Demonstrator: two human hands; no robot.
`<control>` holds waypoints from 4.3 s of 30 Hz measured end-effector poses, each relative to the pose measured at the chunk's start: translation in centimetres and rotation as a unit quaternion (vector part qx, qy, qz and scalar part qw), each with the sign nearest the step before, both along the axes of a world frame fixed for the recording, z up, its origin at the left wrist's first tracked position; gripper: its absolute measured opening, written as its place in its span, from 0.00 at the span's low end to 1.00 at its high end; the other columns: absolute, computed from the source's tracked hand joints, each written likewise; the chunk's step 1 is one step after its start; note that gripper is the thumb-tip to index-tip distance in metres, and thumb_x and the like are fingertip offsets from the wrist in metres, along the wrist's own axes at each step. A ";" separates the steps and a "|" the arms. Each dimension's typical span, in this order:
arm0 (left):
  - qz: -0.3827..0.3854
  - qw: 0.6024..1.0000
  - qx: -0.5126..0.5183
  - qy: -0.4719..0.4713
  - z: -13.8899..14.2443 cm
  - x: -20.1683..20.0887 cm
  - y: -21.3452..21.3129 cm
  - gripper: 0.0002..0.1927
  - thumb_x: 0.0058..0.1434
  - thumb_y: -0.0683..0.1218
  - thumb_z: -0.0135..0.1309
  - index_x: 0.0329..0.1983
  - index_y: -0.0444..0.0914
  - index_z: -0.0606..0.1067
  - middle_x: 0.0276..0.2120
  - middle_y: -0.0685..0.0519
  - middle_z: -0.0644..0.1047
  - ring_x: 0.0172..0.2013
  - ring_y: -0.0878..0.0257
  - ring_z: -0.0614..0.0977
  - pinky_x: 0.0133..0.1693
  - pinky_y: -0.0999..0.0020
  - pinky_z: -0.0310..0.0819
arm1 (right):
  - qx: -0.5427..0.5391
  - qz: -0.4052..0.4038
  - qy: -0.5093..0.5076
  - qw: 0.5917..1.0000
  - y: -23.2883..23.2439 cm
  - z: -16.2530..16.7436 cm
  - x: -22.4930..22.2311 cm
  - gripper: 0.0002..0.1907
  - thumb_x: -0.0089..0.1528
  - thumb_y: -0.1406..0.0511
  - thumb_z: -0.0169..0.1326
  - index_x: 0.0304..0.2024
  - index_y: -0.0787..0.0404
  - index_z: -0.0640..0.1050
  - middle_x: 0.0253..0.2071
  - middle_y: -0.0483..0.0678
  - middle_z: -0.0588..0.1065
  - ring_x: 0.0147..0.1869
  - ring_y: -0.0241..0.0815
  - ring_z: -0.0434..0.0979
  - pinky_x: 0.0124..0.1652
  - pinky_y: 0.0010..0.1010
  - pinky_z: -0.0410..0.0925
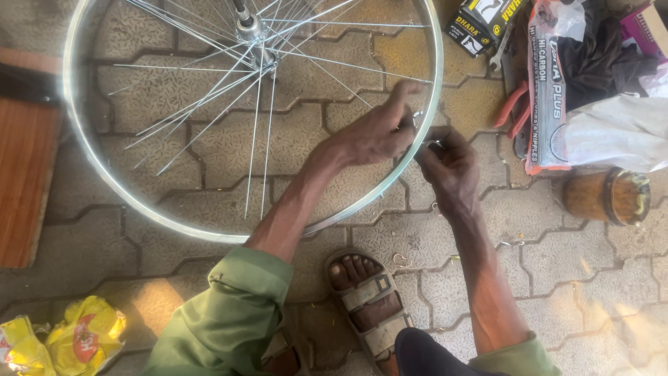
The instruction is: The person installs spokes into a bicycle wheel rim, threading each spoke through the rim and tightening the nipple by hand. The person works methodically around the wheel, repeating the same threading and tightening steps for multiple spokes.
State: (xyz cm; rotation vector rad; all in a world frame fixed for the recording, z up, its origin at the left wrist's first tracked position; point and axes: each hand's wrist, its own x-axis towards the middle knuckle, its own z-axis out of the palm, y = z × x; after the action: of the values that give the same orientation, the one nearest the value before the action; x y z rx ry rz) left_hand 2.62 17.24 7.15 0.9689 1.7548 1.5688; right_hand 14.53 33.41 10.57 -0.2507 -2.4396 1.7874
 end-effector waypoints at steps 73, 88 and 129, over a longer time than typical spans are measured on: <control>0.452 0.688 -0.511 0.245 -5.3 -1.8 -11.4 0.13 0.71 0.48 0.51 0.49 0.33 0.76 0.45 0.44 0.76 0.43 0.54 0.81 0.36 0.60 0.81 | -0.155 -0.048 -0.030 0.986 -1.4 2.6 -0.5 0.20 0.60 0.68 0.65 0.50 0.60 0.71 0.41 0.43 0.74 0.30 0.27 0.66 0.24 0.16 0.60; 0.425 0.681 -0.503 0.320 -5.9 -2.9 -14.4 0.09 0.72 0.48 0.54 0.47 0.38 0.75 0.44 0.46 0.77 0.43 0.55 0.80 0.40 0.54 0.77 | -0.118 -0.033 -0.006 0.992 -2.3 4.8 -0.7 0.21 0.60 0.66 0.66 0.51 0.61 0.71 0.41 0.43 0.73 0.30 0.26 0.65 0.24 0.15 0.59; 0.603 0.554 -0.295 0.492 -3.3 -4.5 -10.8 0.20 0.56 0.42 0.59 0.50 0.31 0.72 0.44 0.40 0.78 0.44 0.52 0.80 0.45 0.53 0.79 | -0.115 -0.045 -0.034 0.992 -1.9 4.7 -2.0 0.19 0.59 0.72 0.63 0.49 0.58 0.71 0.37 0.43 0.74 0.29 0.27 0.66 0.24 0.16 0.59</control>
State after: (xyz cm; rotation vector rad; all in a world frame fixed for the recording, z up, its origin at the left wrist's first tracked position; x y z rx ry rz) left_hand -1.85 6.49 3.85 0.0315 3.9454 0.5683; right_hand 12.50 31.53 15.31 -0.4409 -2.2228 2.0523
